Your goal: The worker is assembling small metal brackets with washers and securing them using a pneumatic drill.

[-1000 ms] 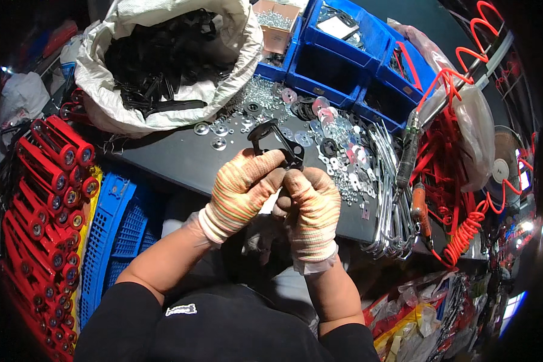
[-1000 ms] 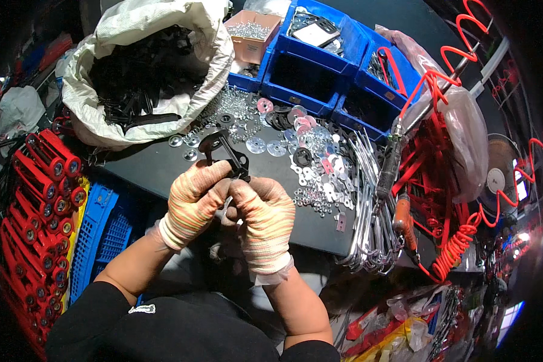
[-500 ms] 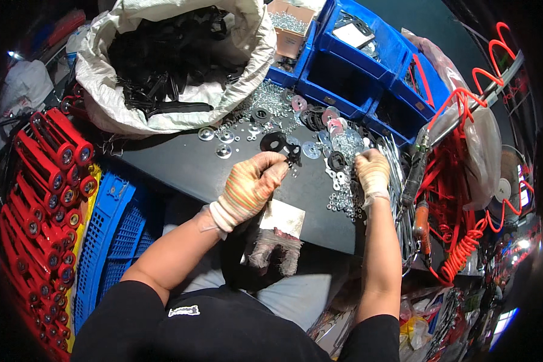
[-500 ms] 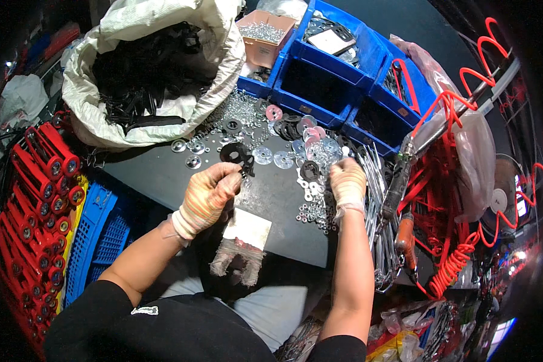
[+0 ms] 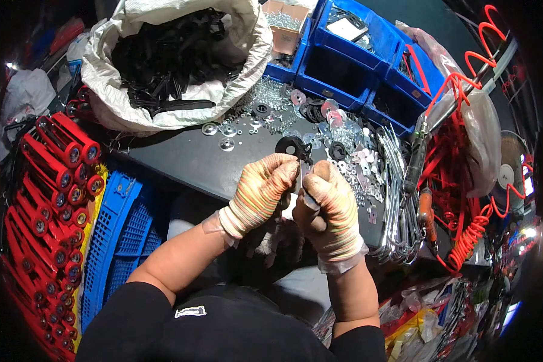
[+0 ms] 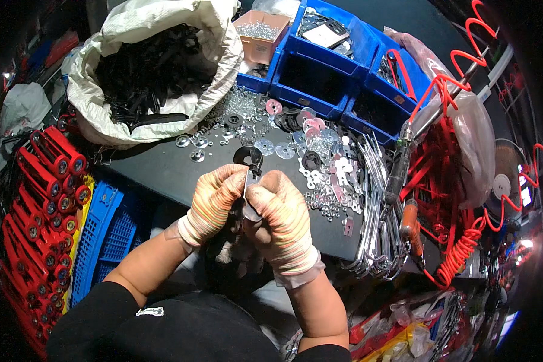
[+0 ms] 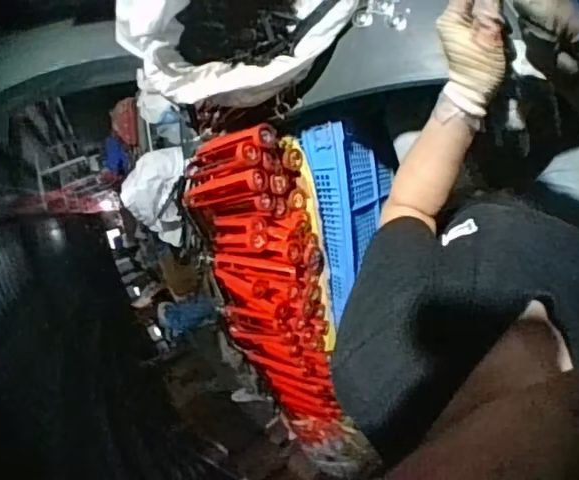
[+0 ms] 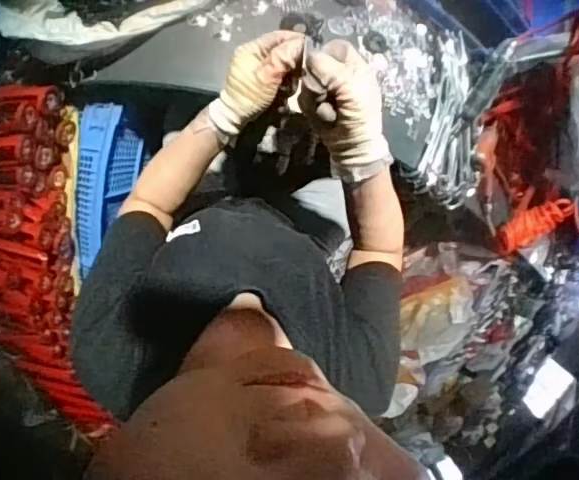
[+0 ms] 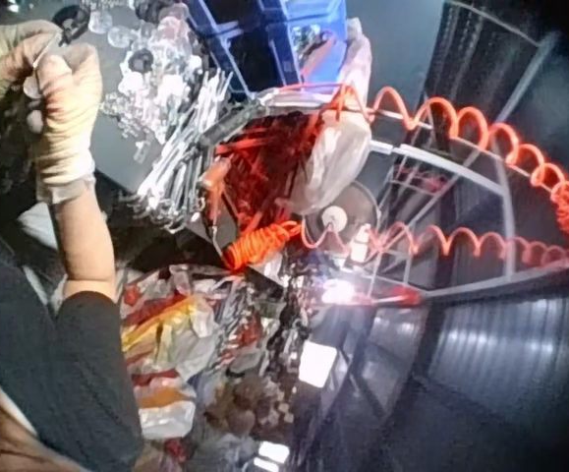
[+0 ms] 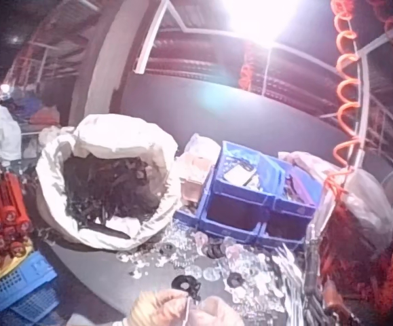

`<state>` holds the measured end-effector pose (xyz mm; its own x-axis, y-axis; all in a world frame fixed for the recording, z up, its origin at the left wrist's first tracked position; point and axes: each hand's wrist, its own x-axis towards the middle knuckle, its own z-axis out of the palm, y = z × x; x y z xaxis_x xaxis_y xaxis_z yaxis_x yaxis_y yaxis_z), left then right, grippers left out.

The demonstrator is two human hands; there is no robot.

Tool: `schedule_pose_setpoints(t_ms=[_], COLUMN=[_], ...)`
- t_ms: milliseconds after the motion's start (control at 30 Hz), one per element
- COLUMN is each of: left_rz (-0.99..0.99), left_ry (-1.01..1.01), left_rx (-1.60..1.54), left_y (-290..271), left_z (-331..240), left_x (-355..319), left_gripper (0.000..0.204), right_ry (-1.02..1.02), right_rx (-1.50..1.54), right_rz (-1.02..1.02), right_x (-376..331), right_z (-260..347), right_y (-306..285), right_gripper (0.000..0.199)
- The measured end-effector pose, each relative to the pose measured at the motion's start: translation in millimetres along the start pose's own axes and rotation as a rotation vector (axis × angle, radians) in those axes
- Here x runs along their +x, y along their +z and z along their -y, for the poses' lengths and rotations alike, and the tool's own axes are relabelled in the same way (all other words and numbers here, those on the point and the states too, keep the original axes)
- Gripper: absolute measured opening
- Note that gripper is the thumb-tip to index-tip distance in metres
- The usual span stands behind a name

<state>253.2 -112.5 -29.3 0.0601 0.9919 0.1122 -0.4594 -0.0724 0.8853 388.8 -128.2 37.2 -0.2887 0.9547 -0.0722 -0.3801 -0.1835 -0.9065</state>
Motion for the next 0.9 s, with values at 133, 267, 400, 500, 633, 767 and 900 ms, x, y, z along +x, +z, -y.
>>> schedule_pose_setpoints(t_ms=[133,267,400,500,633,767,900], left_rz=[0.081,0.235,0.236,0.216,0.311,0.240,0.228], left_ry=[0.009,0.106,0.209,0.085,-0.123,-0.158,-0.350], left_rx=[0.022,0.521,0.757,0.687,0.291,0.164,-0.111], left_y=[4.9,-0.5,-36.1,-24.2,2.7,-15.5,-3.5], left_z=[3.7,-1.1,-0.4,-9.6,-21.4,-17.8,-26.3], left_x=[-1.3,7.9,10.6,15.7,19.5,16.3,12.1], left_gripper=[0.032,0.053,0.050,0.048,0.055,0.059,0.054], right_ry=[-0.119,-0.178,-0.085,0.487,0.040,0.086,0.030], right_rx=[-0.109,-0.536,-1.828,-2.190,-1.733,-0.289,0.191], right_rz=[-0.085,-0.144,-0.539,-0.474,-0.478,-0.473,-0.532], right_x=[9.1,31.8,23.7,5.4,-15.6,-55.9,-75.7], right_z=[-15.2,-21.9,45.1,43.2,50.9,33.7,-12.1], right_y=[-2.5,-34.5,-128.9,-190.7,-245.9,-181.5,-84.5], right_gripper=[0.019,0.021,0.049,0.052,0.059,0.044,0.053])
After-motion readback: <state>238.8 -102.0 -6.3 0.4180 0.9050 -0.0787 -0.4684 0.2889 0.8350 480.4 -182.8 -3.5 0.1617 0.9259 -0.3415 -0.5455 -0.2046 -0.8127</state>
